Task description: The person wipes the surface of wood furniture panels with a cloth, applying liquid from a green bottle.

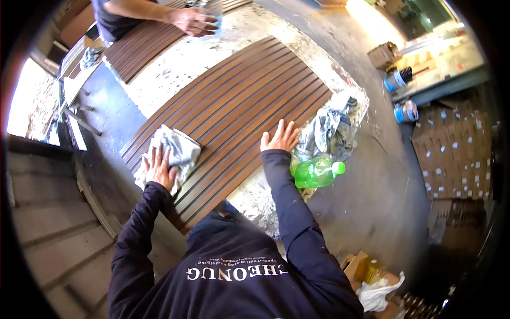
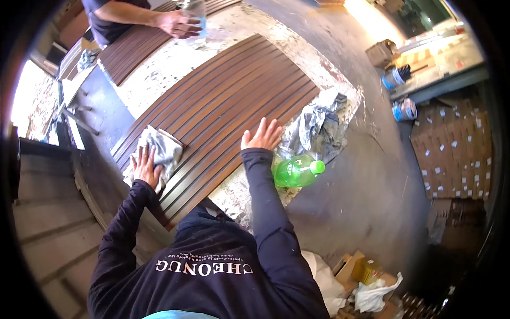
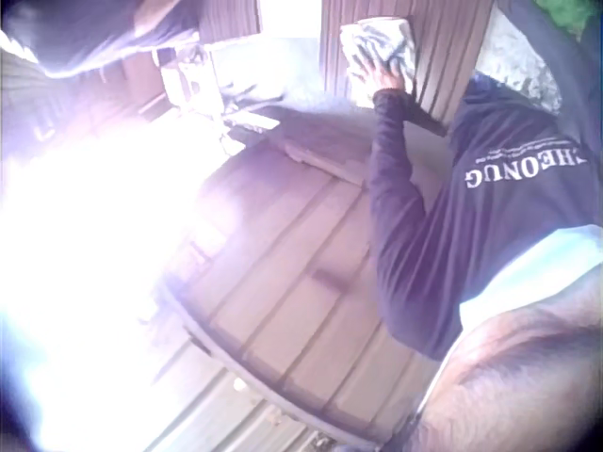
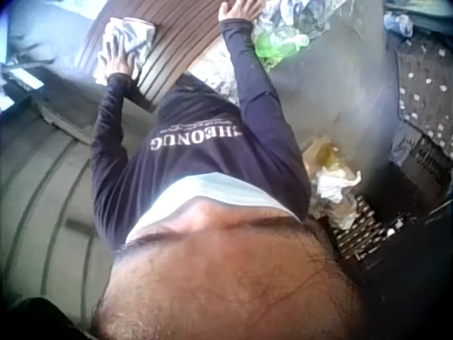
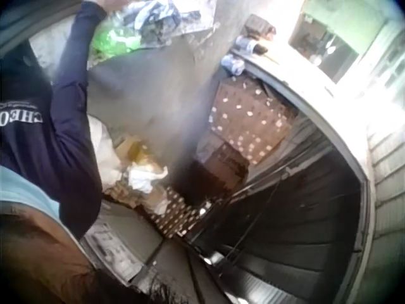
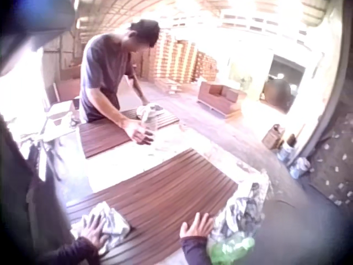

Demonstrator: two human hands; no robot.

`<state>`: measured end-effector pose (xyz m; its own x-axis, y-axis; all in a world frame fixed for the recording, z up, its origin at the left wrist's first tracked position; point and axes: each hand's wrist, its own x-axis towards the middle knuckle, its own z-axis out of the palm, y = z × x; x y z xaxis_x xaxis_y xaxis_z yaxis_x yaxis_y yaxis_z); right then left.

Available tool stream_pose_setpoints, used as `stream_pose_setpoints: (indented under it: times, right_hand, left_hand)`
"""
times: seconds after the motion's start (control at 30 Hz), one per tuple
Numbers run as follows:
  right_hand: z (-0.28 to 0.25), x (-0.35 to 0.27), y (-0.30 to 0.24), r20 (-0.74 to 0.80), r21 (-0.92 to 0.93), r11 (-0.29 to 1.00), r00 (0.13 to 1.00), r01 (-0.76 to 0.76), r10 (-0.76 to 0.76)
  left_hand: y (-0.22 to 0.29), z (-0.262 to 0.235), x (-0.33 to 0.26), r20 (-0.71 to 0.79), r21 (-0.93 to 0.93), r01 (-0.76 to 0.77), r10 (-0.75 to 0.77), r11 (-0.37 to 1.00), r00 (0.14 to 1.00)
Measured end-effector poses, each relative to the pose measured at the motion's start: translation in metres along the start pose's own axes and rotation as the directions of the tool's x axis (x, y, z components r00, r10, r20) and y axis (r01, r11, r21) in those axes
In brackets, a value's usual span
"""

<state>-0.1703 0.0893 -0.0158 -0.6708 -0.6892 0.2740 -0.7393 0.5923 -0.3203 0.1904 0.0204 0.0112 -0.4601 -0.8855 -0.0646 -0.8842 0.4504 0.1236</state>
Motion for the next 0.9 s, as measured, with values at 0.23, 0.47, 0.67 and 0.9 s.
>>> stream_pose_setpoints:
  times: [0.23,0.47,0.67,0.9]
  right_hand:
    - [-0.013,-0.001,-0.007,-0.018,0.133,0.991,1.000,0.001,0.001]
    - [-0.013,0.002,-0.006,0.010,0.191,0.981,1.000,-0.017,0.015]
    - [-0.020,0.007,-0.005,0.098,0.221,0.974,0.995,-0.051,0.029]
    - [-0.019,0.007,-0.003,0.122,0.221,0.972,0.991,-0.076,0.050]
  left_hand:
    - [0.078,0.003,0.105,0.077,-0.027,-0.364,0.365,0.931,0.928]
    - [0.194,0.010,0.271,-0.022,0.032,-0.583,0.584,0.811,0.811]
    - [0.299,0.022,0.408,-0.124,0.026,-0.532,0.531,0.846,0.838]
    - [0.311,0.012,0.466,-0.095,0.021,-0.522,0.521,0.853,0.848]
